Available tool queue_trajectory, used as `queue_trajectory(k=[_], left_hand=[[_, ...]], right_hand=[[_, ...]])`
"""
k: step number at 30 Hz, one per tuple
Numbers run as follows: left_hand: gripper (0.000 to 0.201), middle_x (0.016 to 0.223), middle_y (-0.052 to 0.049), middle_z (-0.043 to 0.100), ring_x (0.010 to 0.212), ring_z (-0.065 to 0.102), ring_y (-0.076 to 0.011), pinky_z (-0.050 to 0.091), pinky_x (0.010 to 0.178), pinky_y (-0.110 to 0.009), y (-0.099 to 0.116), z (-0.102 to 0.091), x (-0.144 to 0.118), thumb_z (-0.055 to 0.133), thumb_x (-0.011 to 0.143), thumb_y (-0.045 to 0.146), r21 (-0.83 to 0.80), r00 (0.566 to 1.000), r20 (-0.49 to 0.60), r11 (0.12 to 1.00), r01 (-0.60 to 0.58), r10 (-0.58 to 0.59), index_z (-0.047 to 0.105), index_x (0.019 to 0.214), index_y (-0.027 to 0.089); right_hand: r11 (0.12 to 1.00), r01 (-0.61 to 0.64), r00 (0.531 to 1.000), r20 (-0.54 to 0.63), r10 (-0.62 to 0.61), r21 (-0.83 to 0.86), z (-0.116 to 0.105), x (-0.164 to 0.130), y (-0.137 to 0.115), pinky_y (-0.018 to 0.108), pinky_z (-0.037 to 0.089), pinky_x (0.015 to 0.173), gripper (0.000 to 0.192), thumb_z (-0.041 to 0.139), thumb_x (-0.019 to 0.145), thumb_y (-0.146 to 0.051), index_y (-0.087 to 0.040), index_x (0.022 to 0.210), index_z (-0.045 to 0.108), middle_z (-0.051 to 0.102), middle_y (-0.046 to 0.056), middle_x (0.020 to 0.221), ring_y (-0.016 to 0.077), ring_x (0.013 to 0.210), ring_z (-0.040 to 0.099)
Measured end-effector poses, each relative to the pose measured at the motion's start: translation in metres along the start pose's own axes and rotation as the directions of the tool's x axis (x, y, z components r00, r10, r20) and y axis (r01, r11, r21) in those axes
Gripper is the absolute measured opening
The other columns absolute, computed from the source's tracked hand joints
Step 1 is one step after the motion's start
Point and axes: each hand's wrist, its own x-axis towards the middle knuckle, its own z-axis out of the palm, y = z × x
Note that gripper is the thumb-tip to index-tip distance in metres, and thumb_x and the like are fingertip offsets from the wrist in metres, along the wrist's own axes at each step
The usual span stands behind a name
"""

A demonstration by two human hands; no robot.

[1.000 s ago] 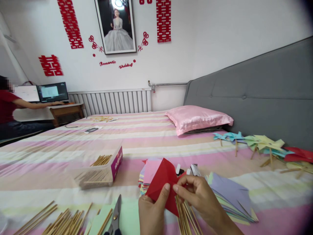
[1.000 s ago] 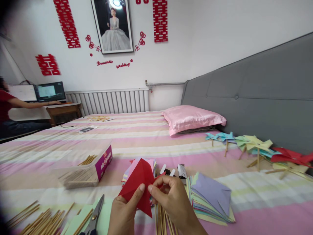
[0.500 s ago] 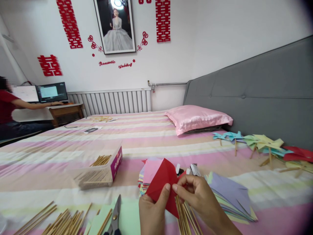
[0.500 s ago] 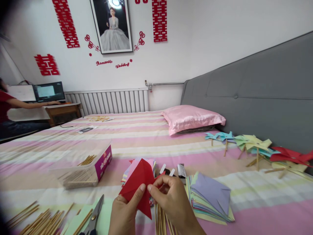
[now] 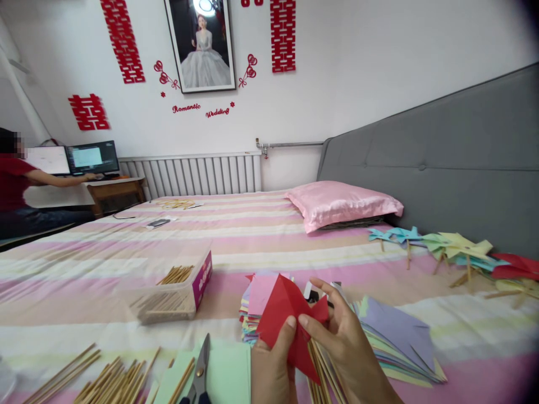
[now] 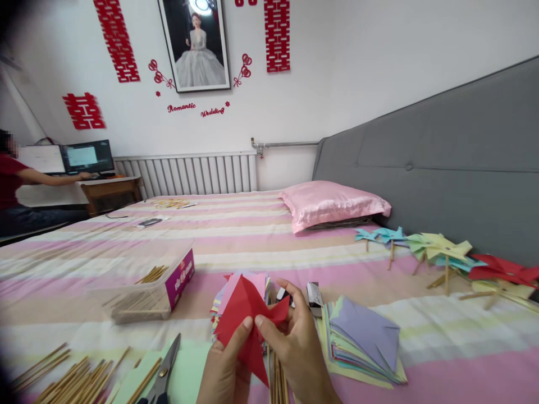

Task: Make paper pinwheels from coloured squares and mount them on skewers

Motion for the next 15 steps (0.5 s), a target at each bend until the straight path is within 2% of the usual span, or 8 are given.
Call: queue_trajectory(k=[3,6,10,13,15], left_hand=[[0.014,0.077,-0.007,0.075,0.071,0.067,-0.0182,0.05,0.07,-0.029,-0.004,-0.001,0.001,0.07,0.066,0.018,0.03,1.0,-0.016,1.0,-0.007,0.007,0.071,0.079,0.013],[0.013,0.076,-0.006,0.075,0.07,0.066,-0.0183,0.049,0.071,-0.029,0.001,0.001,-0.002,0.071,0.065,0.019,0.067,0.999,0.047,0.998,-0.014,0.011,0.072,0.077,0.014],[0.019,0.066,-0.009,0.072,0.064,0.065,-0.0199,0.049,0.059,-0.027,0.018,0.0,-0.005,0.068,0.066,0.029,0.201,0.974,0.188,0.976,0.084,-0.123,0.073,0.074,0.012],[0.021,0.06,-0.007,0.07,0.055,0.062,-0.0168,0.045,0.048,-0.023,0.024,-0.004,-0.003,0.069,0.064,0.035,0.32,0.967,0.165,0.938,0.134,-0.194,0.072,0.064,0.014],[0.023,0.052,-0.005,0.067,0.049,0.059,-0.0141,0.042,0.048,-0.022,0.021,-0.007,-0.001,0.07,0.063,0.036,0.367,0.96,0.189,0.922,0.125,-0.205,0.072,0.058,0.013]], right_hand=[[0.998,-0.026,1.0,-0.014,0.027,0.065,-0.001,0.001,-0.001,0.032,0.049,0.073,0.062,0.07,0.067,-0.029,-0.024,0.118,0.036,0.066,0.003,0.09,0.0204,0.08,0.064],[0.991,-0.078,0.997,0.031,0.075,0.11,-0.006,0.005,-0.006,0.032,0.049,0.069,0.068,0.072,0.063,-0.03,-0.022,0.121,0.035,0.067,0.002,0.083,0.0194,0.072,0.064],[0.987,-0.159,0.986,0.054,0.158,0.015,-0.023,0.011,-0.015,0.029,0.046,0.062,0.072,0.074,0.057,-0.032,-0.019,0.119,0.041,0.065,-0.001,0.068,0.0177,0.063,0.061],[0.974,-0.215,0.97,0.101,0.221,-0.064,-0.032,0.012,-0.022,0.028,0.045,0.061,0.067,0.072,0.057,-0.029,-0.019,0.117,0.044,0.063,-0.002,0.066,0.0166,0.062,0.059],[0.966,-0.238,0.958,0.137,0.251,-0.102,-0.034,0.011,-0.025,0.027,0.044,0.06,0.064,0.071,0.057,-0.028,-0.019,0.115,0.045,0.063,-0.002,0.067,0.0157,0.062,0.059]])
